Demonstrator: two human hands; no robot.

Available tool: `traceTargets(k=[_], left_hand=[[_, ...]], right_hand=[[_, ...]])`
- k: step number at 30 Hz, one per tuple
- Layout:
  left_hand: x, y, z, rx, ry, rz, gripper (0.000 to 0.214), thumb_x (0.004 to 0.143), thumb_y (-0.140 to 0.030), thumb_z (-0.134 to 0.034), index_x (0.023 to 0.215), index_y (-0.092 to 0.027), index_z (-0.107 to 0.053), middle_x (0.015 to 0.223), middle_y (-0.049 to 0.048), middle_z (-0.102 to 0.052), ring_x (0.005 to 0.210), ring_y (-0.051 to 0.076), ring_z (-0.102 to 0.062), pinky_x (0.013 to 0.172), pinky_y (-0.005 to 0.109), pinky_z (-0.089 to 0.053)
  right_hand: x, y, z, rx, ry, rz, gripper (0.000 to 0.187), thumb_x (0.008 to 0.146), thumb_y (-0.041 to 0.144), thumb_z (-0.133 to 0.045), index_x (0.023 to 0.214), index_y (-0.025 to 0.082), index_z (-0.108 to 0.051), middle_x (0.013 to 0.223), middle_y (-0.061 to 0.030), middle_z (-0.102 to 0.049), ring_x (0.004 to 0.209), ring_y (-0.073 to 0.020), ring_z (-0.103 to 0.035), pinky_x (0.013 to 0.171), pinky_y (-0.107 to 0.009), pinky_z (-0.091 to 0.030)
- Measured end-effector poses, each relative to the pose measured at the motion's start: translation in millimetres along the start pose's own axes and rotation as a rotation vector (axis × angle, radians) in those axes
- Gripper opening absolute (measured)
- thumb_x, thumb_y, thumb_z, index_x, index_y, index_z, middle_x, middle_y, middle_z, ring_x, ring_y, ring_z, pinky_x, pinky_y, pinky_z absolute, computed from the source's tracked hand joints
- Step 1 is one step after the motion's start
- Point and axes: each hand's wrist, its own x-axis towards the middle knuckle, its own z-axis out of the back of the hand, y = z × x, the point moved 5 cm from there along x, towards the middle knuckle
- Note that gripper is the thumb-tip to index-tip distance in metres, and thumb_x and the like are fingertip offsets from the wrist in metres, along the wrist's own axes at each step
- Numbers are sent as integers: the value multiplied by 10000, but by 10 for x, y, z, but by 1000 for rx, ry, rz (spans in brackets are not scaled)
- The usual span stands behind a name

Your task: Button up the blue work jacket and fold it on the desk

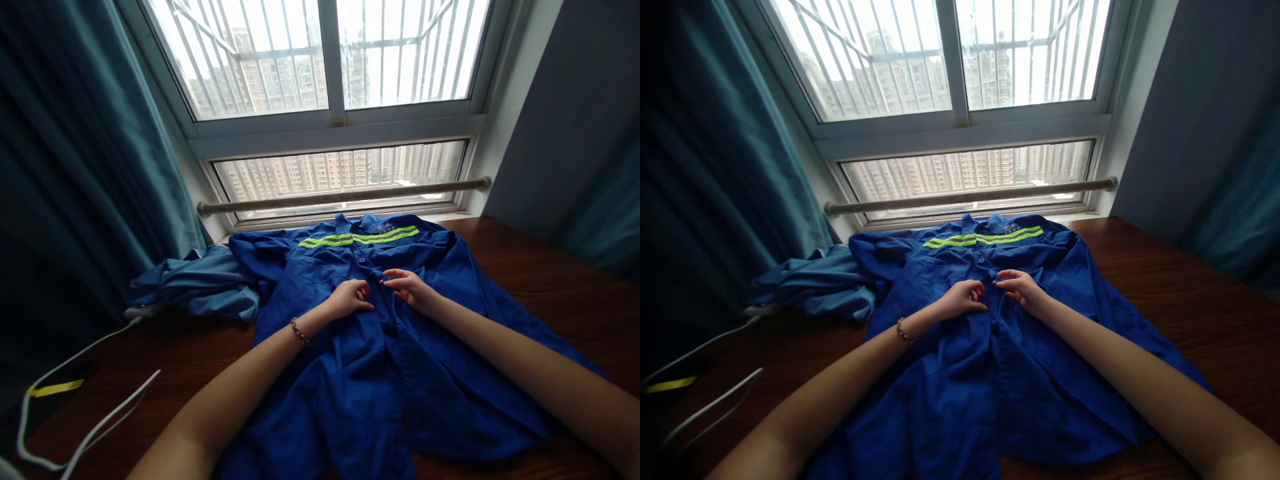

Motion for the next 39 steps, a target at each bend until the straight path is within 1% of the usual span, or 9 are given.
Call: traceTargets(k=[3, 6, 10, 13, 18, 21, 29, 33, 39], left_hand=[[-58, 47, -12, -36, -35, 9, 266, 584, -323, -706, 746, -142, -599, 592, -48, -499, 574, 92, -478, 521, 186, -372], [-119, -9, -3, -67, -123, -45, 231, 602, -288, -700, 742, -142, -590, 642, -36, -518, 596, 89, -477, 547, 192, -380], [-174, -129, 64, -159, -248, -148, 202, 635, -266, -687, 707, -132, -554, 841, 25, -592, 748, 118, -535, 628, 211, -407], [-193, -175, 124, -199, -273, -177, 183, 673, -268, -662, 716, -134, -544, 946, 49, -620, 829, 134, -557, 665, 225, -407], [-194, -122, 184, -189, -338, -143, 295, 661, -398, -665, 758, -133, -577, 750, 17, -626, 673, 115, -537, 616, 230, -407], [-194, -86, 176, -173, -380, -139, 326, 648, -439, -664, 751, -140, -584, 715, 1, -610, 644, 110, -524, 606, 232, -411], [-226, -119, 155, -141, -419, -179, 279, 658, -412, -668, 727, -153, -590, 692, -8, -613, 609, 100, -519, 591, 221, -416], [-235, -142, 157, -111, -415, -169, 252, 667, -389, -666, 721, -154, -596, 694, -7, -621, 613, 100, -527, 593, 219, -421], [-229, -138, 124, -38, -376, -192, 230, 686, -367, -659, 759, -156, -603, 742, 8, -628, 659, 113, -544, 622, 226, -430]], right_hand=[[-42, 19, -106, 60, 77, 25, 345, 563, 68, -631, 882, 179, -561, 845, -22, -660, 719, -138, -625, 661, -247, -502], [-86, 11, -198, 120, 122, 47, 331, 558, 66, -619, 865, 176, -556, 843, -18, -658, 764, -150, -628, 721, -262, -494], [-87, -56, -192, 106, 77, 50, 302, 557, 74, -614, 834, 175, -551, 792, -6, -648, 758, -142, -626, 730, -250, -488], [-84, -75, -168, 38, 52, 66, 284, 568, 93, -615, 831, 178, -550, 783, -7, -642, 775, -150, -624, 743, -266, -487], [-92, -71, -188, 75, 89, 70, 266, 561, 97, -646, 806, 165, -568, 772, -15, -652, 757, -148, -625, 761, -263, -482], [-73, -92, -188, 122, 113, 58, 275, 558, 84, -662, 811, 156, -582, 784, -24, -660, 745, -144, -628, 746, -252, -485], [-65, -122, -180, 180, 118, 31, 267, 562, 106, -719, 803, 139, -611, 724, -30, -660, 650, -113, -616, 639, -204, -497], [-77, -116, -182, 120, 110, 53, 233, 582, 183, -739, 776, 153, -613, 708, -16, -644, 587, -95, -590, 571, -202, -486], [-127, -115, -231, -7, 78, 100, 318, 511, 286, -781, 752, 159, -618, 680, 4, -621, 590, -111, -575, 581, -232, -466]])
